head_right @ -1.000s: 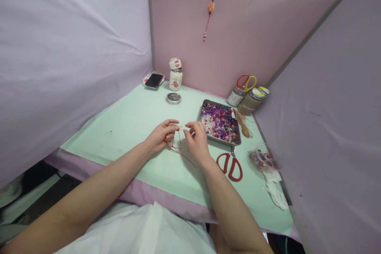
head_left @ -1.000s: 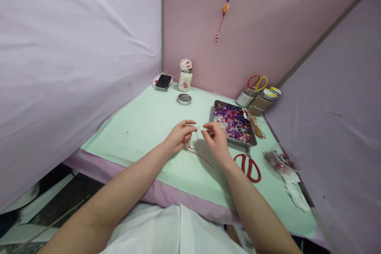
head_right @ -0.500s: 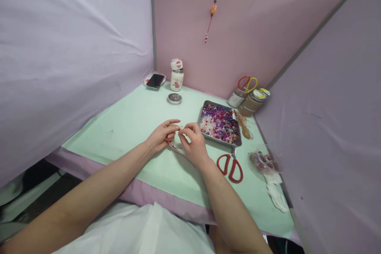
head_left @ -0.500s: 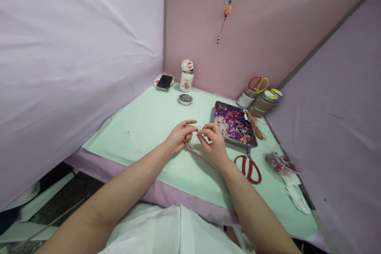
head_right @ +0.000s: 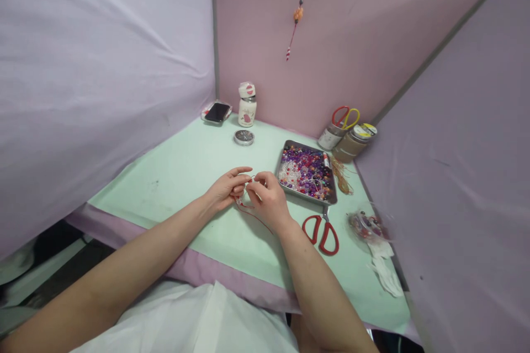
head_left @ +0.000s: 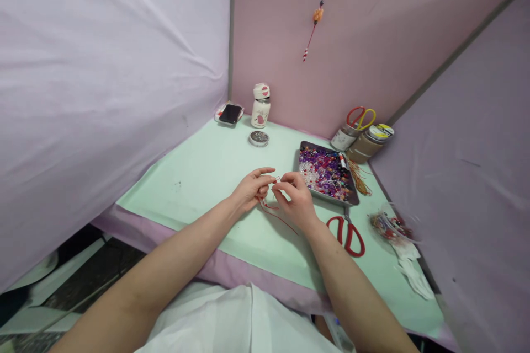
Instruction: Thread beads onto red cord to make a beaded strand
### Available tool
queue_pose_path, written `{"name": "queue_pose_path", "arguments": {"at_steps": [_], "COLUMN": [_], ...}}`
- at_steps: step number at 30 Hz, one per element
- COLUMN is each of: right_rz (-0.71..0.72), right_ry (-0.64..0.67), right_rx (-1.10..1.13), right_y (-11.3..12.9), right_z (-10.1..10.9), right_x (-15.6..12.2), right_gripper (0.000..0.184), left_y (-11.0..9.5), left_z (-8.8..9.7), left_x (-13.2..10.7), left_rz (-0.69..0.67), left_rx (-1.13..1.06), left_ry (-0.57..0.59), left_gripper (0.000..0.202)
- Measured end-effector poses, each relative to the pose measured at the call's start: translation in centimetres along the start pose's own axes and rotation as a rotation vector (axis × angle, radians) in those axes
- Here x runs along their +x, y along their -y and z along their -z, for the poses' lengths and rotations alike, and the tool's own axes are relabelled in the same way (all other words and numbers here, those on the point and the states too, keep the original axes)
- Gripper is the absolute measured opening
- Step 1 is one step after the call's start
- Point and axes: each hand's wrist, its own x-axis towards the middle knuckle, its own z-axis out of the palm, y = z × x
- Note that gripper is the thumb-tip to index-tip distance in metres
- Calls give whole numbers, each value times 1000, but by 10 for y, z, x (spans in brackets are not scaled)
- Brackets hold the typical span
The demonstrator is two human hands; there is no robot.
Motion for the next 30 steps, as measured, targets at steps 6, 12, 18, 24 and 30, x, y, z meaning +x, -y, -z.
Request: {"name": "queue_pose_path", "arguments": {"at_steps": [6,12,18,24,30], "right_rz": [-41,-20,15,-99,-274], "right_ry": [-71,0,34,-75,-136], "right_rx": [40,-65,-54,53,87], "right_y": [-2,-12,-3,2,4], "right_z": [3,1,1,1,1], "right_x": [0,-3,0,-1,0], "right_gripper": [16,29,15,11,13], "left_y": [-3,-5,-4,-2,0], "left_z": [0,-1,-3,-6,-10], "left_x": [-1,0,-4,-4,-6], "left_rz": [-14,48,55,-127,-278], "left_rx": [-18,-63,3,108,282], "left_ry": [-22,-25,-2,-64,-177], "left_gripper": [43,40,42,44,44]}}
